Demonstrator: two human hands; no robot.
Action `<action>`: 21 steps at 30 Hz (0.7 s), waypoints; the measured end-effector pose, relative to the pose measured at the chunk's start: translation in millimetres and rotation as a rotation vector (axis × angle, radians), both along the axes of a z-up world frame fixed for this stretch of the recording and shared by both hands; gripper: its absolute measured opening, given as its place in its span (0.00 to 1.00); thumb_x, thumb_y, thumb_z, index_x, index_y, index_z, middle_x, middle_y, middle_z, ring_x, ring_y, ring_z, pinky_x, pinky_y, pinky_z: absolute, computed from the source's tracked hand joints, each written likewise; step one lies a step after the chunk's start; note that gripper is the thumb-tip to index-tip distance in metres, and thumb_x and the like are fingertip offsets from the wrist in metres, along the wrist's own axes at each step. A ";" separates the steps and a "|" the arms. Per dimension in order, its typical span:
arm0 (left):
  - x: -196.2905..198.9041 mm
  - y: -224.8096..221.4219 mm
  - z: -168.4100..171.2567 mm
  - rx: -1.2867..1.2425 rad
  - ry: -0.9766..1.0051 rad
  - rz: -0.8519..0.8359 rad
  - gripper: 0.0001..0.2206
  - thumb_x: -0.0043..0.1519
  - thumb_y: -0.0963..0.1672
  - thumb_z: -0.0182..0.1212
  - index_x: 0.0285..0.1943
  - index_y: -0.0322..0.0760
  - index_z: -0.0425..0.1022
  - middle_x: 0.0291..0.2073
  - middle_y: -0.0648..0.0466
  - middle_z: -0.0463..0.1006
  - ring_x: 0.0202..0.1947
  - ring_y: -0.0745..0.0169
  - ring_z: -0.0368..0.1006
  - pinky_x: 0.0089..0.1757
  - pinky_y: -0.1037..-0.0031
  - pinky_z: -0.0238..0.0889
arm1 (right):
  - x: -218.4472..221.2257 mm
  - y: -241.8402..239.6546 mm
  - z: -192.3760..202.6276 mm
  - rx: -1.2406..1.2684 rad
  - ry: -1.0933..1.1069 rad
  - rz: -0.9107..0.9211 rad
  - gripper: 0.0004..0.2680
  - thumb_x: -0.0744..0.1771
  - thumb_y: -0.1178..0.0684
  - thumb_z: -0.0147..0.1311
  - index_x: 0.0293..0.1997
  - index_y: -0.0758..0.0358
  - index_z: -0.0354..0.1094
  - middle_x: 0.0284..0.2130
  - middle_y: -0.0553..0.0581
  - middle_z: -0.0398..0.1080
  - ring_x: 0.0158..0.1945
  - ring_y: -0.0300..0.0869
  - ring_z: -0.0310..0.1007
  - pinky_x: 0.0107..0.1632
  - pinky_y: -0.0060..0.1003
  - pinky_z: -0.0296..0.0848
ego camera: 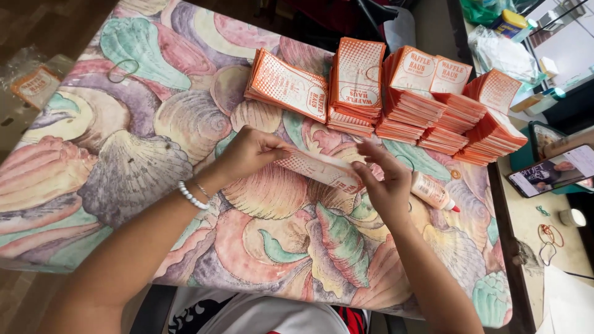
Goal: Sorting, inspecting, and stacking paper bags into organized piles on a table.
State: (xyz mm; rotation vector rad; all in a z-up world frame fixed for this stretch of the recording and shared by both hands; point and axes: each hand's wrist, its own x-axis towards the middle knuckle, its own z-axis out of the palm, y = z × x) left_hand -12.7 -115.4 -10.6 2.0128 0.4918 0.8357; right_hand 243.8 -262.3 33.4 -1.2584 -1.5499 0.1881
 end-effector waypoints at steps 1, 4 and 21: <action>9.1 3.1 -16.5 -0.061 -0.069 0.091 0.04 0.59 0.43 0.70 0.40 0.43 0.85 0.29 0.55 0.85 0.38 0.69 0.80 0.41 0.74 0.70 | 6.8 -4.3 -7.4 -0.085 0.123 -0.035 0.16 0.66 0.63 0.63 0.60 0.75 0.68 0.44 0.71 0.76 0.50 0.56 0.77 0.56 0.52 0.72; 24.4 1.8 -43.5 -0.390 -0.210 0.056 0.09 0.53 0.39 0.76 0.41 0.35 0.84 0.25 0.59 0.82 0.29 0.78 0.70 0.34 0.85 0.67 | 27.2 -7.3 -29.5 -0.229 0.348 -0.032 0.13 0.66 0.63 0.63 0.57 0.75 0.71 0.27 0.55 0.63 0.38 0.40 0.69 0.52 0.39 0.74; 22.4 -8.6 -36.3 -0.425 -0.153 0.011 0.09 0.67 0.40 0.61 0.52 0.27 0.79 0.36 0.47 0.84 0.37 0.67 0.77 0.39 0.77 0.73 | 55.0 2.4 -65.9 -0.384 0.445 -0.018 0.11 0.62 0.60 0.72 0.42 0.68 0.72 0.32 0.58 0.76 0.39 0.38 0.76 0.43 0.34 0.78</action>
